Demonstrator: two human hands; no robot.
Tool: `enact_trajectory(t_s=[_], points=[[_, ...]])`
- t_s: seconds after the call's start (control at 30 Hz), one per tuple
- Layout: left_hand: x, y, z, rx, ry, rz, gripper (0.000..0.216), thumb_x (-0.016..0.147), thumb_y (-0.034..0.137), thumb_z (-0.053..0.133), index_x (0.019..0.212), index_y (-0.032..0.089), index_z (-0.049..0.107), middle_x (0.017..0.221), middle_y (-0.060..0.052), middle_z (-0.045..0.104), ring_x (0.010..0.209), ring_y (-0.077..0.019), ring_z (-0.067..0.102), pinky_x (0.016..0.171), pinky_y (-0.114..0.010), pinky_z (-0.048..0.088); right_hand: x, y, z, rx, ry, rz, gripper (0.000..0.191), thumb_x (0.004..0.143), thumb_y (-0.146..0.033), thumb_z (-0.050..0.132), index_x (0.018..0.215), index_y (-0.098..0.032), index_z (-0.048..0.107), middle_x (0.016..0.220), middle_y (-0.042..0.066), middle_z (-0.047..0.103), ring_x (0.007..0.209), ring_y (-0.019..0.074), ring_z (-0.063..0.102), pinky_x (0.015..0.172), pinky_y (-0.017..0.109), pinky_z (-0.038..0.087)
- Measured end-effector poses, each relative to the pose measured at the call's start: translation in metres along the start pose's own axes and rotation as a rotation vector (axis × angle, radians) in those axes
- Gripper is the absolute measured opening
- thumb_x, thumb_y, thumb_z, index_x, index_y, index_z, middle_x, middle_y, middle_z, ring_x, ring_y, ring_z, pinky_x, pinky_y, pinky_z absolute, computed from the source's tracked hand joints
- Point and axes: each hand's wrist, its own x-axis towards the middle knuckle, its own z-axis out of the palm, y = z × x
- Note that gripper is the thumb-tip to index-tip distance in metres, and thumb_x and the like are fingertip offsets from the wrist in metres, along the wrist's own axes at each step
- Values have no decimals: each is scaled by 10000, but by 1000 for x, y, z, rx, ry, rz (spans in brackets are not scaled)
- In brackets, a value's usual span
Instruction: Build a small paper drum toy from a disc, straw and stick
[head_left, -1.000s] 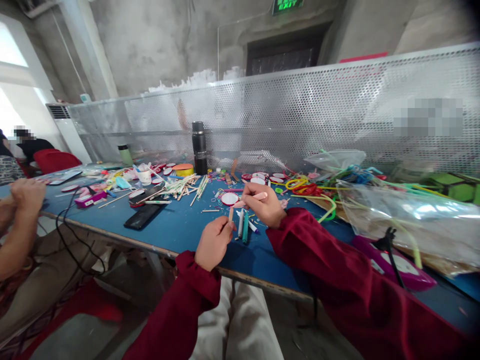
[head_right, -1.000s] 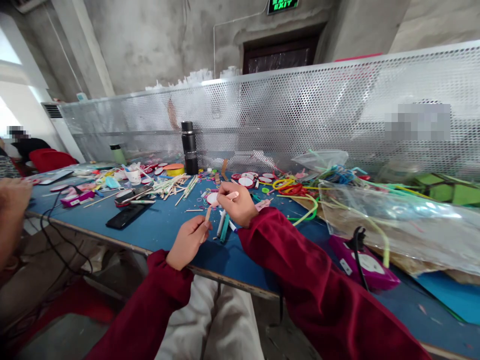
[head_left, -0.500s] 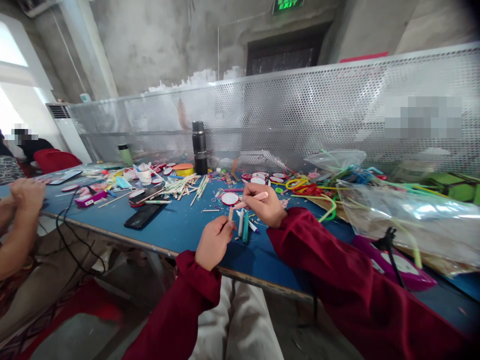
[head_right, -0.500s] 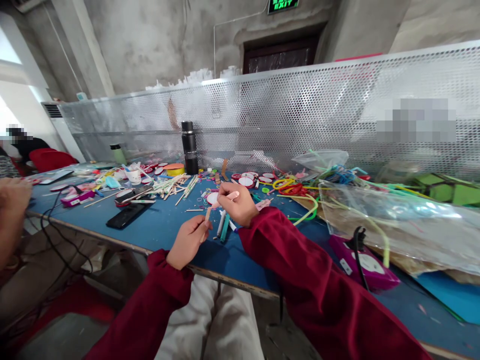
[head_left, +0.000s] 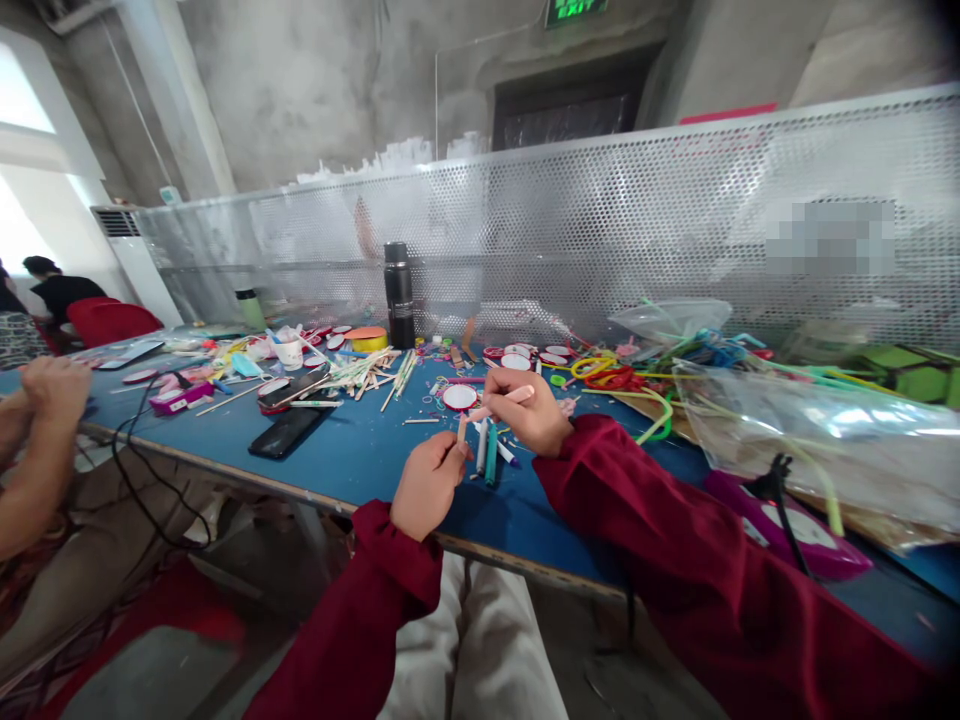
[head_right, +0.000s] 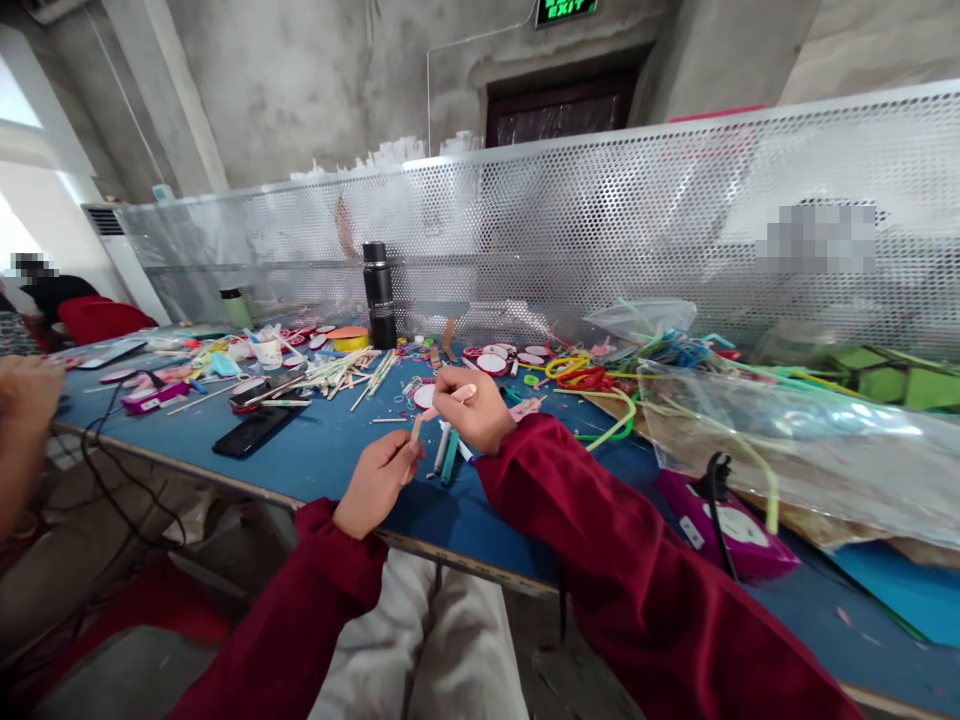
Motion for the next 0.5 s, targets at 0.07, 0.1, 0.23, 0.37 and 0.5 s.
enact_trajectory(t_s=[0.07,0.1,0.23,0.37,0.5], points=[[0,0,0,9,7,5,316,927,414,433,795,174,591,574,27,488,532,-108,425,517,-227,301,0,0,-1,-4,-1,8,154,754,-219,518,602,-193,524,554,-29,485,564,123,400,538,294,297],[0,0,0,12,11,7,314,927,409,432,793,173,591,572,27,488,532,-109,425,519,-228,300,0,0,-2,-4,0,12,158,755,-224,520,600,-194,524,551,-29,484,562,124,397,537,295,293],[1,0,0,4,11,10,306,925,402,438,802,171,596,573,28,486,530,-109,422,520,-232,299,-1,-3,-1,6,8,13,170,768,-240,520,604,-194,524,559,-24,489,578,128,403,551,294,304],[0,1,0,-12,5,-1,310,925,414,445,798,170,589,573,29,476,526,-107,417,513,-231,298,-1,-6,2,-1,6,14,174,761,-238,526,593,-195,516,553,-25,482,580,128,401,559,293,311],[-1,2,0,-24,-4,-5,310,926,414,446,790,171,582,566,31,460,524,-105,410,510,-227,297,0,-5,2,-6,-2,12,156,738,-218,515,583,-194,510,544,-26,475,569,126,399,551,291,308]])
